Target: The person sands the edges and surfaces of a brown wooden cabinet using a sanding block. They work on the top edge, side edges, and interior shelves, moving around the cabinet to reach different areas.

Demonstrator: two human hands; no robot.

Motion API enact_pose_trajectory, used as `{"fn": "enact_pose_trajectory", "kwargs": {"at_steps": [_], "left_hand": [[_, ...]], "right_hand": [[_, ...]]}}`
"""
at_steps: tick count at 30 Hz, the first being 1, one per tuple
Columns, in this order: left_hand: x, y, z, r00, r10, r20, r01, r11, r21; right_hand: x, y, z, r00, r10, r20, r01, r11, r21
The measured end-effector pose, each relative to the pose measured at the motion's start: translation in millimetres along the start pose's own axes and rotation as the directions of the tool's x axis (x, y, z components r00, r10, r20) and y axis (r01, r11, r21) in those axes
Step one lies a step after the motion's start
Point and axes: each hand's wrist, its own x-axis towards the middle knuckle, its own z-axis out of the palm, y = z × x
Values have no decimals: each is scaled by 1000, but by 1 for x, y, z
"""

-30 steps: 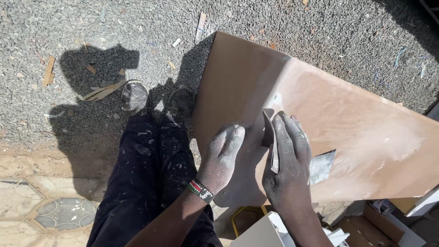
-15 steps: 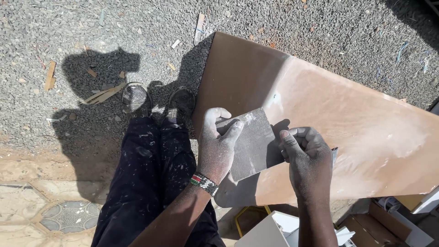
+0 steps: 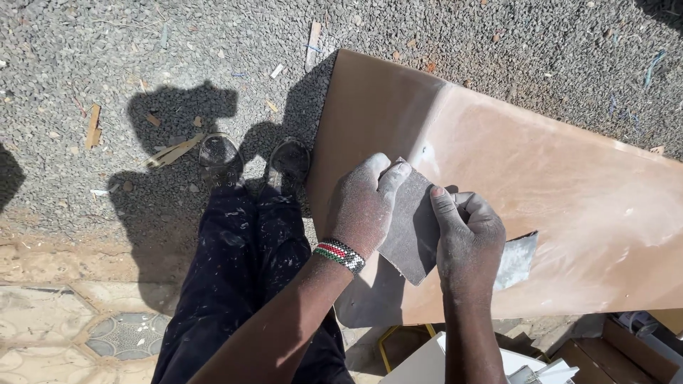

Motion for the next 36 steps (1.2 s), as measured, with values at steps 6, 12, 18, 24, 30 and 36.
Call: {"fn": "enact_pose_trajectory", "kwargs": {"at_steps": [6, 12, 18, 24, 30, 36], "left_hand": [[45, -32, -1, 1000, 27, 12, -25, 994, -102], [37, -15, -13, 999, -15, 45, 18, 996, -83], [25, -16, -9, 1000, -15, 3, 16, 980, -199], [42, -20, -8, 978, 207, -36, -209, 975, -78], [13, -22, -1, 981, 184, -61, -188, 979, -81], [30, -20, -1, 980, 177, -92, -183, 981, -61]], "right_hand": [[6, -19, 24, 998, -18, -60, 26, 991, 129], [-2, -15, 31, 994, 69, -88, -49, 976, 214], [-8, -25, 25, 996, -2, -95, 22, 977, 212], [-6, -39, 31, 991, -30, -134, 62, 967, 245], [-16, -18, 24, 990, 129, -53, -96, 908, 407], [-5, -37, 26, 991, -77, -109, 98, 974, 204]]}}
